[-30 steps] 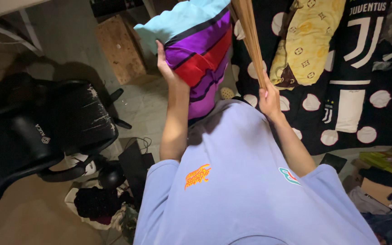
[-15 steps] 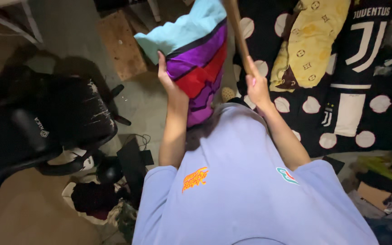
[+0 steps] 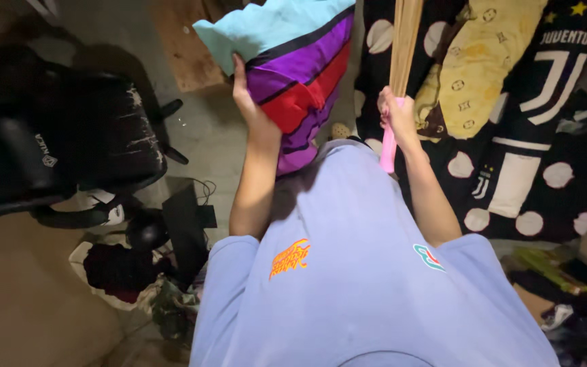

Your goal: The person uses a broom to repeatedly hit and brush two different pillows, one multicolored and one yellow with a brown pattern, in a cluttered room.

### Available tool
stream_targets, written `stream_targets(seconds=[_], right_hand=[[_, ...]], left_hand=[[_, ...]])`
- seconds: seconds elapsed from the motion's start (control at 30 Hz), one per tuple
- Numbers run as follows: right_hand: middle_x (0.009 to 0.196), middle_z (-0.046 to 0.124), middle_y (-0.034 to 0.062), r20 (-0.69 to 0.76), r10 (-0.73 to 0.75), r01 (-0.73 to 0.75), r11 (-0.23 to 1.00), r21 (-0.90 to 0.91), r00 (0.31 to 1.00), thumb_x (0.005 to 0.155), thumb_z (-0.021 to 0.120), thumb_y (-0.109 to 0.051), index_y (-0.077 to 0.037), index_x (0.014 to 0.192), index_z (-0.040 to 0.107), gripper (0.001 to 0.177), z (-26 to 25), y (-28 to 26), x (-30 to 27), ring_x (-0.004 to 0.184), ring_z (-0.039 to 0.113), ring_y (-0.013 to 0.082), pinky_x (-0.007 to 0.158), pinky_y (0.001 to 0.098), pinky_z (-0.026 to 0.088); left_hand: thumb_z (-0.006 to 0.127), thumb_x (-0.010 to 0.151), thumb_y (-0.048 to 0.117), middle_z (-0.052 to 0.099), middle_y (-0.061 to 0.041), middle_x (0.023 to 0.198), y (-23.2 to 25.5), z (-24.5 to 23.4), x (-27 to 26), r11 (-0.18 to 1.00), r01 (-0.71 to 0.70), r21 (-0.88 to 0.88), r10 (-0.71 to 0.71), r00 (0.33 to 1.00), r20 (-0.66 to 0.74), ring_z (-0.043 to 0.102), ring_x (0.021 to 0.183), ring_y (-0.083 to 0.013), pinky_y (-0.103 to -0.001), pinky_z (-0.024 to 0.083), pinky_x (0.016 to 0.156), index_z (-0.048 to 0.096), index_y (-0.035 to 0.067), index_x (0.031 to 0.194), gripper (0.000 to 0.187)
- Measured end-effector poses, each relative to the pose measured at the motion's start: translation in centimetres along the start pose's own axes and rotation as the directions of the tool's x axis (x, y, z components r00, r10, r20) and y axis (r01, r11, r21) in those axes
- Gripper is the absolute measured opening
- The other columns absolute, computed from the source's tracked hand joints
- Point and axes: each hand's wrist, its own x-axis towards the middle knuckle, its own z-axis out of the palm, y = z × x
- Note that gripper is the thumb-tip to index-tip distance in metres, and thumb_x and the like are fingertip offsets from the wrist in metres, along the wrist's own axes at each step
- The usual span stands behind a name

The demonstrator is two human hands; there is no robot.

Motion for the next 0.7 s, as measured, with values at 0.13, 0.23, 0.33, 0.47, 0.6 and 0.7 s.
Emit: stream_targets(seconds=[0.13,0.23,0.33,0.47,0.6,0.7], right_hand=[[0.087,0.068,0.0005,0.107,-0.135,0.145,0.985,-0.093,0.985,0.101,0.068,-0.015,-0.005,0.108,0.061,0.014,4.9,-5.8,-3.5,0.057,0.056,0.0085,0.049,0.0258,0.046],[0.099,0.067,-0.0033,0.290,-0.170,0.182,0.983,-0.013,0.942,0.091,0.070,-0.005,-0.005,0.109,0.057,0.021,10.1,-9.5,-6.8,0.070,0.059,0.0072,0.063,0.0278,0.054],[0.086,0.053,-0.0005,0.294,-0.263,0.289,0.956,-0.046,0.919,0.081,0.081,0.003,-0.001,0.109,0.057,0.037,14.2,-11.3,-7.8,0.078,0.053,0.0097,0.078,0.0311,0.058],[0.085,0.056,0.0015,0.167,-0.459,0.484,0.768,-0.419,0.873,0.075,0.082,0.008,-0.002,0.105,0.055,0.042,15.2,-11.1,-5.1,0.077,0.054,0.0133,0.072,0.0282,0.051],[0.089,0.059,-0.0025,0.078,-0.225,0.225,0.974,0.004,0.971,0.078,0.066,0.012,-0.008,0.104,0.057,0.034,13.2,-9.7,-1.8,0.079,0.064,0.0096,0.071,0.0262,0.055],[0.093,0.060,-0.0004,0.038,-0.284,0.280,0.956,0.082,0.958,0.079,0.059,0.015,-0.003,0.107,0.060,0.034,11.9,-9.6,-0.6,0.083,0.063,0.0119,0.075,0.0271,0.053]], left_hand=[[0.056,0.106,0.045,0.066,-0.013,0.130,-0.9,0.1,3.2,0.997,-0.042,-0.071,0.041,0.999,-0.011,0.066,0.119,-0.0330,-0.049,0.052,0.109,0.059,0.002,0.134,0.051],[0.056,0.106,0.047,0.067,-0.014,0.128,-2.1,0.1,5.5,0.989,-0.143,0.035,0.146,0.982,-0.119,0.067,0.116,-0.0316,-0.047,0.052,0.104,0.062,-0.003,0.132,0.056],[0.055,0.103,0.053,0.068,-0.015,0.122,-3.9,0.3,7.2,0.989,-0.129,-0.073,0.108,0.964,-0.242,0.068,0.107,-0.0325,-0.048,0.053,0.098,0.063,-0.001,0.126,0.059],[0.057,0.104,0.053,0.064,-0.013,0.131,-5.0,-0.5,8.5,0.973,-0.231,0.012,0.226,0.940,-0.255,0.065,0.116,-0.0290,-0.044,0.052,0.102,0.059,-0.001,0.135,0.062],[0.058,0.102,0.050,0.059,-0.013,0.140,-3.9,-2.6,9.7,0.985,-0.131,0.110,0.154,0.960,-0.234,0.061,0.124,-0.0272,-0.043,0.050,0.107,0.054,0.001,0.142,0.064],[0.060,0.104,0.049,0.053,-0.009,0.151,-3.7,-3.8,10.2,0.940,-0.078,0.331,0.152,0.967,-0.204,0.053,0.135,-0.0198,-0.037,0.041,0.114,0.049,-0.002,0.150,0.069]])
